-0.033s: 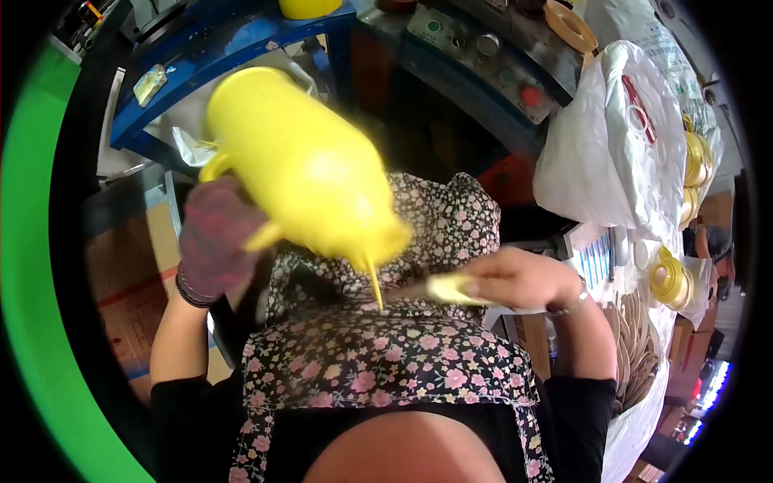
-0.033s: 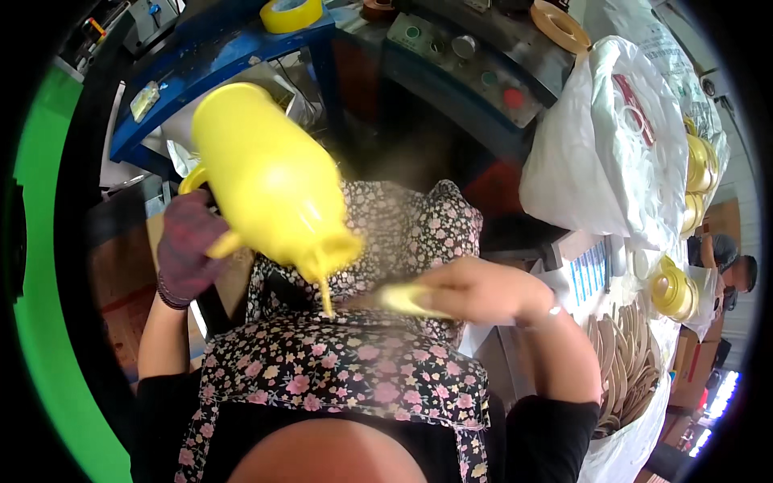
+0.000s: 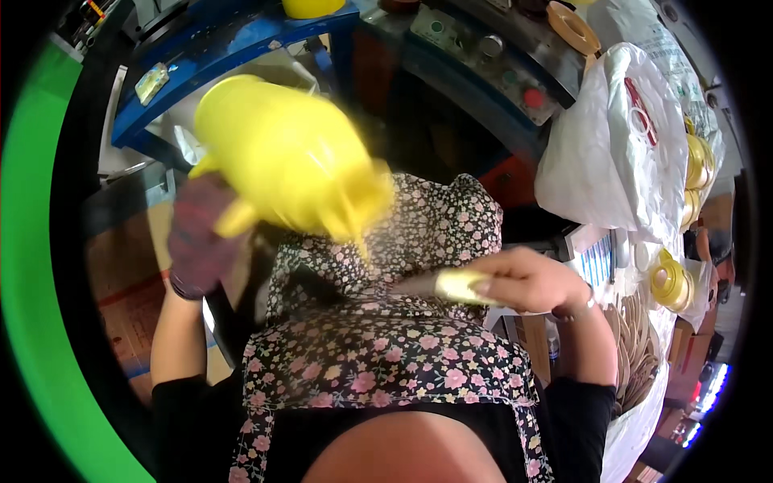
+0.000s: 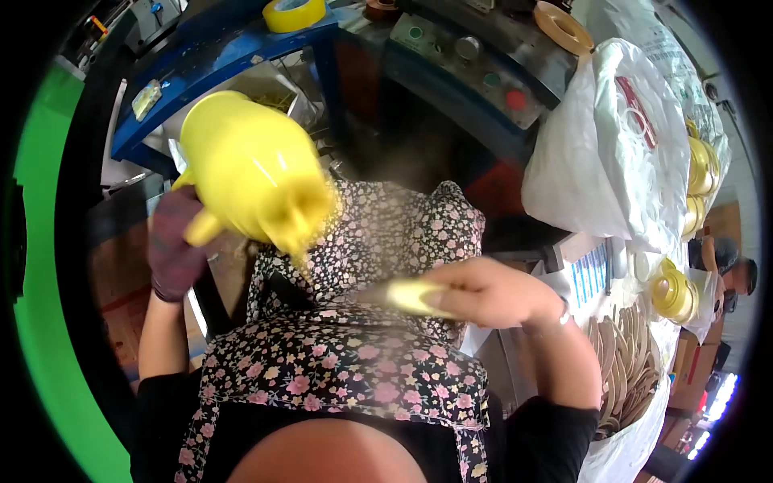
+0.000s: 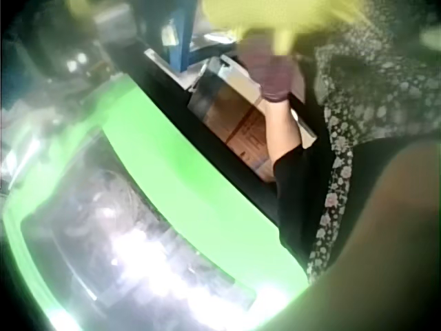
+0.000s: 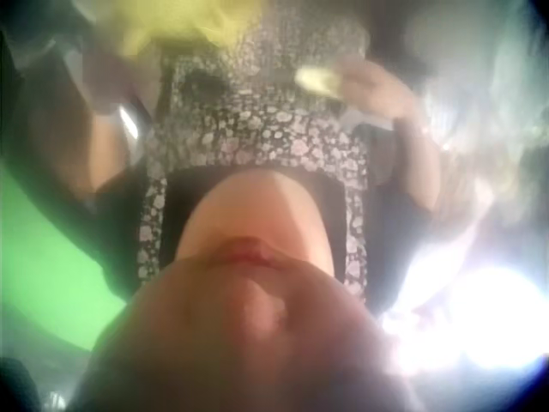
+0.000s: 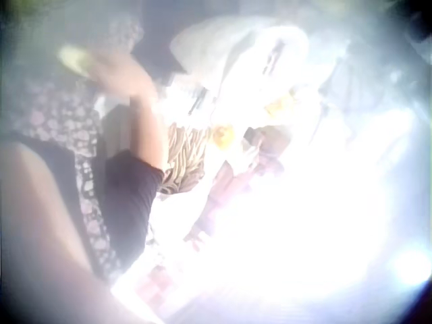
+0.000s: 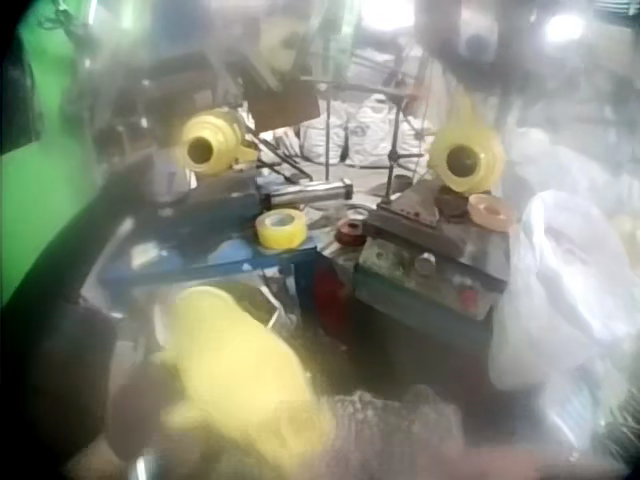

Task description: The person assembles thermoses by hand, inserting a tube into the mouth of a yellow container, attaching a handle, and placing the partially assembled items onto a machine for processing.

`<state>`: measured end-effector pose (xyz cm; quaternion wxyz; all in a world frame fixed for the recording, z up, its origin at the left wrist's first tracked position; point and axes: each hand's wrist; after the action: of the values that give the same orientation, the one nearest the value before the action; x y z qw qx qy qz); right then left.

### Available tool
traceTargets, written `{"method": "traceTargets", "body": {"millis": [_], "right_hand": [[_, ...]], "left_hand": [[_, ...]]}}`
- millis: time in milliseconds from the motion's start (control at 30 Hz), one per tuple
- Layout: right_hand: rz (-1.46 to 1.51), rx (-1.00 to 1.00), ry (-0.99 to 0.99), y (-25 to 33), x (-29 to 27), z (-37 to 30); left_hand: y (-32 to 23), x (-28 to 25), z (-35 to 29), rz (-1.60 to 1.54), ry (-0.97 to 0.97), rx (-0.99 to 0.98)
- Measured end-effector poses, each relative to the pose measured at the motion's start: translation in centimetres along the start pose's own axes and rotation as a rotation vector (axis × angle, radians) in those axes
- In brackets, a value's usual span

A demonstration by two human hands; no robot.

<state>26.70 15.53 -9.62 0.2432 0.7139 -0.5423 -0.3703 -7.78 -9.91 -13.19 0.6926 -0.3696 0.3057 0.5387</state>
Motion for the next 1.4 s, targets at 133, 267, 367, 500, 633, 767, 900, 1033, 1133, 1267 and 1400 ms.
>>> {"method": "traceTargets", "body": {"millis": [133, 267, 367, 500, 633, 767, 900, 1033, 1133, 1267, 1400], "right_hand": [[0.582, -0.119, -0.342, 1.2, -1.4, -1.2], [0.392, -0.336, -0.564, 2.4, -0.5, 0.5], [-0.016, -0.411, -0.785, 2.6, -0.3, 0.3], [-0.362, -0.536, -0.900, 7.6, -1.6, 1.5], [-0.725, -0.458, -0.771, 11.3, -1.6, 3.5], [-1.083, -0.457, -0.914, 11.8, -1.1, 4.1], [-1.107, -0.448, -0.973, 11.6, -2.1, 4.8], [-0.864, -0.547, -0.965, 11.6, -1.2, 4.9], [-0.901, -0.432, -0.816, 11.9, -1.2, 5.8], [-1.010, -0.322, -0.813, 11.8, -1.7, 7.5], [-0.970, -0.365, -0.920, 10.7, -2.3, 8.0]], "left_hand": [[1.1, -1.1, -1.0, -0.368, -0.469, -0.433], [2.4, -2.3, 0.4, -0.131, -0.446, -0.267], [2.4, -2.4, 1.0, -0.025, -0.413, -0.102], [1.0, -2.9, 3.5, 0.172, -0.228, 0.035], [0.2, -3.2, 4.4, 0.221, -0.135, 0.057], [0.1, -3.4, 5.1, 0.173, -0.093, 0.058], [2.1, -2.8, 2.5, 0.064, -0.163, -0.076], [2.4, -2.4, 2.7, 0.037, -0.108, -0.043], [2.5, -2.4, 3.0, 0.023, -0.142, -0.018], [1.2, -3.1, 3.7, 0.067, -0.066, 0.007], [3.5, -2.2, 3.2, 0.023, -0.132, -0.058]]}}
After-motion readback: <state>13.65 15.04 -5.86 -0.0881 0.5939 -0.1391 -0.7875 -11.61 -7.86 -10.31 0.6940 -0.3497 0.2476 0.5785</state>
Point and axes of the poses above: each hand's wrist, its own z-axis towards the middle knuckle, its own x-axis out of the palm, y = z × x, and after that the axes turned 9 degrees about x, right-handed
